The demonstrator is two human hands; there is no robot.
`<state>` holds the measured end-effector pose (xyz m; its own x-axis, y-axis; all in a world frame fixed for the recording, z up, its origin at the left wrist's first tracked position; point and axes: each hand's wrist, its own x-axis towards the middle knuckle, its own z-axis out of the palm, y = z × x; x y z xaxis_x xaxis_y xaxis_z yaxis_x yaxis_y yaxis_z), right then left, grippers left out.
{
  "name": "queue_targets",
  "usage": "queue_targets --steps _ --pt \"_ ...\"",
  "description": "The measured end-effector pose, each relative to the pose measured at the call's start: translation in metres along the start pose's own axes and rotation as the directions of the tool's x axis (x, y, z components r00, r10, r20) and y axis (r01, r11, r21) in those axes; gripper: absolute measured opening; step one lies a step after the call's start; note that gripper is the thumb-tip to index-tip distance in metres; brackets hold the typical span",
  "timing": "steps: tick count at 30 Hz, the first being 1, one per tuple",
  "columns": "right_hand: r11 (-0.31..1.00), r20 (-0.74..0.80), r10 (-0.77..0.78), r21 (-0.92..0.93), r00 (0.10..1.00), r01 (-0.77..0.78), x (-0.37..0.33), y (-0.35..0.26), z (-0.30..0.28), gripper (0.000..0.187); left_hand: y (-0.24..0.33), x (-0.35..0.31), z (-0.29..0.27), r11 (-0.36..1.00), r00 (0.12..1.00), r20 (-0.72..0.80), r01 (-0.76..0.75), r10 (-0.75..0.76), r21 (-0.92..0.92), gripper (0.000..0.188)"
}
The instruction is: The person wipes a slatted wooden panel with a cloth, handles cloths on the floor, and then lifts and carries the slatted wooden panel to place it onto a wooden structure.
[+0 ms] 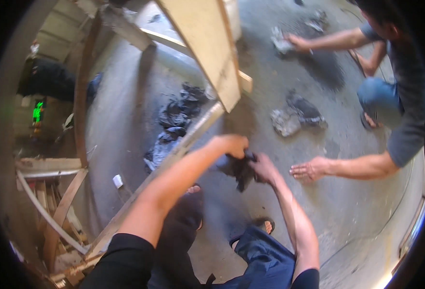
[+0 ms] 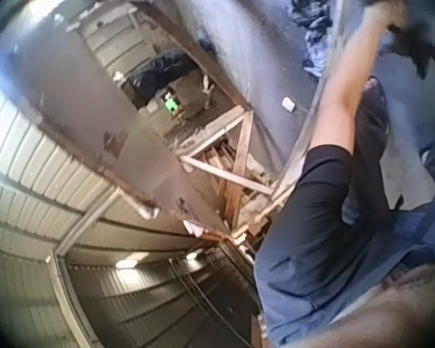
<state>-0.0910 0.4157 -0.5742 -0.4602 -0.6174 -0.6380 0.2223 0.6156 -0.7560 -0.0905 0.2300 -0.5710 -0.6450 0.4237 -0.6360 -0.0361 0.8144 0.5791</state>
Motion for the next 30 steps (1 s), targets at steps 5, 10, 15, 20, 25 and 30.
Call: queue_targets --steps 5,10,15,20,25,30 --pt "0.991 0.123 0.133 -0.007 0.983 -0.133 -0.068 -0.049 0.029 0.026 0.028 -0.072 0.032 0.987 0.976 -0.15 0.156 -0.16 -0.042 0.05" --pt "0.961 0.079 0.215 0.162 0.973 -0.225 -0.191 -0.089 0.025 0.022 0.133 -0.166 0.055 0.921 0.71 -0.61 0.147 -0.352 -0.36 0.066" --pt "0.978 0.178 0.119 0.15 0.977 -0.146 -0.34 -0.186 0.029 0.021 0.25 -0.309 0.069 0.711 0.74 -0.433 0.086 -0.515 -0.698 0.042" --pt "0.999 0.513 -0.027 -0.026 0.858 0.047 -0.444 -0.353 0.041 0.018 0.336 -0.44 0.087 0.554 0.612 -0.413 0.05 -0.675 -0.831 0.035" --pt "0.991 0.681 -0.134 0.071 0.72 0.117 -0.46 -0.462 0.068 0.024 0.355 -0.543 0.11 0.528 0.385 -0.437 0.17 -0.813 -0.832 0.028" --pt "0.845 0.47 -0.447 0.501 0.762 0.187 -0.437 -0.581 0.102 0.019 0.351 -0.625 0.128 0.367 0.026 -0.387 -0.269 -0.922 -0.891 0.028"
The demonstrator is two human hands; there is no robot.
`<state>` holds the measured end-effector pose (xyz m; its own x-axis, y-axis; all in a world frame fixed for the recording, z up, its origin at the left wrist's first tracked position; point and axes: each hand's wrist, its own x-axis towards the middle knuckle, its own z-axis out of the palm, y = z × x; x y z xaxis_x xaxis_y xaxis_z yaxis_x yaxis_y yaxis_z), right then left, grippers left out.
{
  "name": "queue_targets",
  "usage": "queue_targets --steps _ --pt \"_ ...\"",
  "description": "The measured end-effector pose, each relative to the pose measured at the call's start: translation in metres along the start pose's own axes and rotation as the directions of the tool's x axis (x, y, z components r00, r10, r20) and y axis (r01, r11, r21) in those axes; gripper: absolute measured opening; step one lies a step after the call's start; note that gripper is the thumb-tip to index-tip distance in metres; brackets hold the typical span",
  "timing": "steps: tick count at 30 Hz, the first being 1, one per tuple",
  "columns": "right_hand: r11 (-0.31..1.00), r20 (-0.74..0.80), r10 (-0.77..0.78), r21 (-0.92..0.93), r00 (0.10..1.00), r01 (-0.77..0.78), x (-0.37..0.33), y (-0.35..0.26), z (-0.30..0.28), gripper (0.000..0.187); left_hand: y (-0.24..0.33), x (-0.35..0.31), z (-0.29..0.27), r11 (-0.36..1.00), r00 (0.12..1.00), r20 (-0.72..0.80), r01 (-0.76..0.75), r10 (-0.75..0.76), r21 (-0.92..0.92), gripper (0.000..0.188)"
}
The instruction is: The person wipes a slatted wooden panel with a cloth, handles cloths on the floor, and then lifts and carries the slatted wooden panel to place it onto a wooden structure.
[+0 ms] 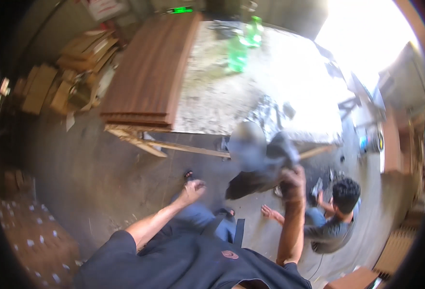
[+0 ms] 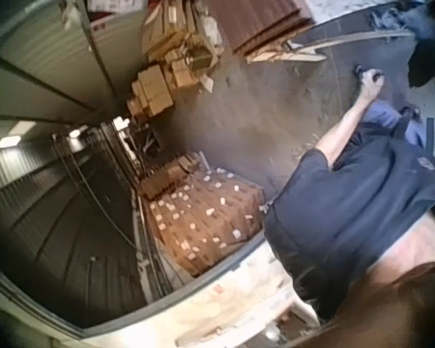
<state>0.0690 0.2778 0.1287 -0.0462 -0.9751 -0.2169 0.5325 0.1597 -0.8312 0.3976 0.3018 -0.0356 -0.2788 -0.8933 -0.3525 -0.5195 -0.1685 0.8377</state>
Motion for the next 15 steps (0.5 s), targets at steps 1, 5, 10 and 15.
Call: queue_targets --steps 1,5,10,15 --pt "0.999 -0.082 -0.045 0.015 0.996 0.046 0.02 -0.013 0.025 0.016 -0.011 -0.002 -0.017 0.98 0.998 -0.065 -0.001 -0.012 -0.199 0.028" --pt "0.909 0.012 -0.038 -0.416 0.999 0.039 0.13 -0.016 -0.038 0.028 -0.009 -0.007 -0.105 0.804 0.936 -0.286 -0.004 -0.207 -0.595 0.026" --pt "-0.283 -0.275 -0.461 -0.856 0.844 -0.433 0.174 -0.021 0.046 0.077 -0.043 -0.015 -0.244 0.974 0.481 -0.874 -0.162 -0.062 -0.158 0.022" --pt "0.679 -0.111 -0.267 -0.727 0.957 0.105 0.191 0.061 0.136 0.055 -0.056 0.014 -0.378 0.993 0.201 -0.972 -0.041 0.118 0.112 0.038"
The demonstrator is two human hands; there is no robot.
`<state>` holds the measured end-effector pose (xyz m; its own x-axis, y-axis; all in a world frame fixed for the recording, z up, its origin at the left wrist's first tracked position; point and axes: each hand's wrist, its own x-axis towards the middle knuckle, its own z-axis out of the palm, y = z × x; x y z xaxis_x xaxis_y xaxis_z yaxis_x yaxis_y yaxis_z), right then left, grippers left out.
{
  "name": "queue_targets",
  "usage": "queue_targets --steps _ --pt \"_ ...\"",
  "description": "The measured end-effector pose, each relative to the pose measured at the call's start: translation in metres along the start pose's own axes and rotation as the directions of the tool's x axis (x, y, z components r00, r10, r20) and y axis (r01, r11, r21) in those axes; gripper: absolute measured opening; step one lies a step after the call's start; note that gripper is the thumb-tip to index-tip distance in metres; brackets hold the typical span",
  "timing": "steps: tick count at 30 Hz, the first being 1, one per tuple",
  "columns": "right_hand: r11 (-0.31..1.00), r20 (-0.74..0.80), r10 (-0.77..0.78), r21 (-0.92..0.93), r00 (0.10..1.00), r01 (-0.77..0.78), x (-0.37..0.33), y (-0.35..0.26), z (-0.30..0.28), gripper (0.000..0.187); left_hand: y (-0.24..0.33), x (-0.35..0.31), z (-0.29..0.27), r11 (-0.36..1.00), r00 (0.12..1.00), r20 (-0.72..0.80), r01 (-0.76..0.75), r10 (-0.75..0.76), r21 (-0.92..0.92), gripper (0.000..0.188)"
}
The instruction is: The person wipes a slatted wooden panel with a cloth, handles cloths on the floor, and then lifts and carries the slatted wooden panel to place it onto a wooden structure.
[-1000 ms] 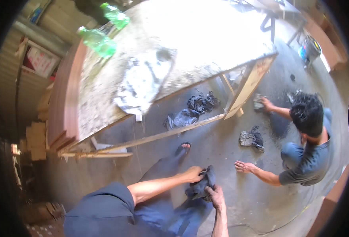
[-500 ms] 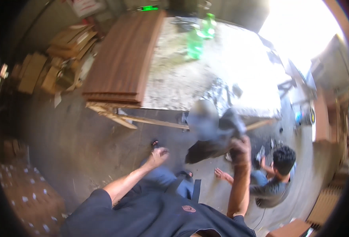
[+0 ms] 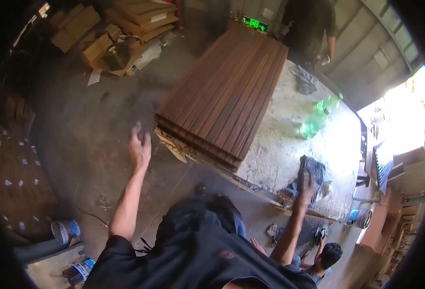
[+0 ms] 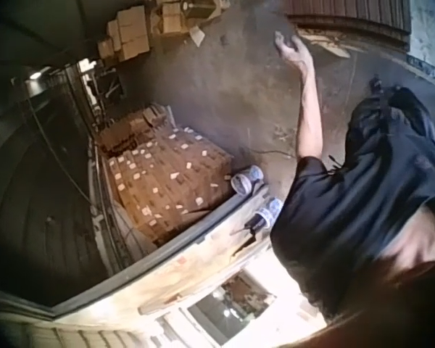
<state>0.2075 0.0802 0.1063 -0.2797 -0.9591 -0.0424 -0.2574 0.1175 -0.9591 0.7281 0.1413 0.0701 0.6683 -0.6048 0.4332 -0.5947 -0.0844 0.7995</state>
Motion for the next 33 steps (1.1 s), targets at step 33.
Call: queue_targets --steps 33 --pt "0.965 0.075 0.118 -0.244 0.99 -0.096 -0.061 0.006 0.216 0.076 -0.001 0.092 0.053 0.959 0.71 0.645 0.238 -0.282 0.156 0.083"
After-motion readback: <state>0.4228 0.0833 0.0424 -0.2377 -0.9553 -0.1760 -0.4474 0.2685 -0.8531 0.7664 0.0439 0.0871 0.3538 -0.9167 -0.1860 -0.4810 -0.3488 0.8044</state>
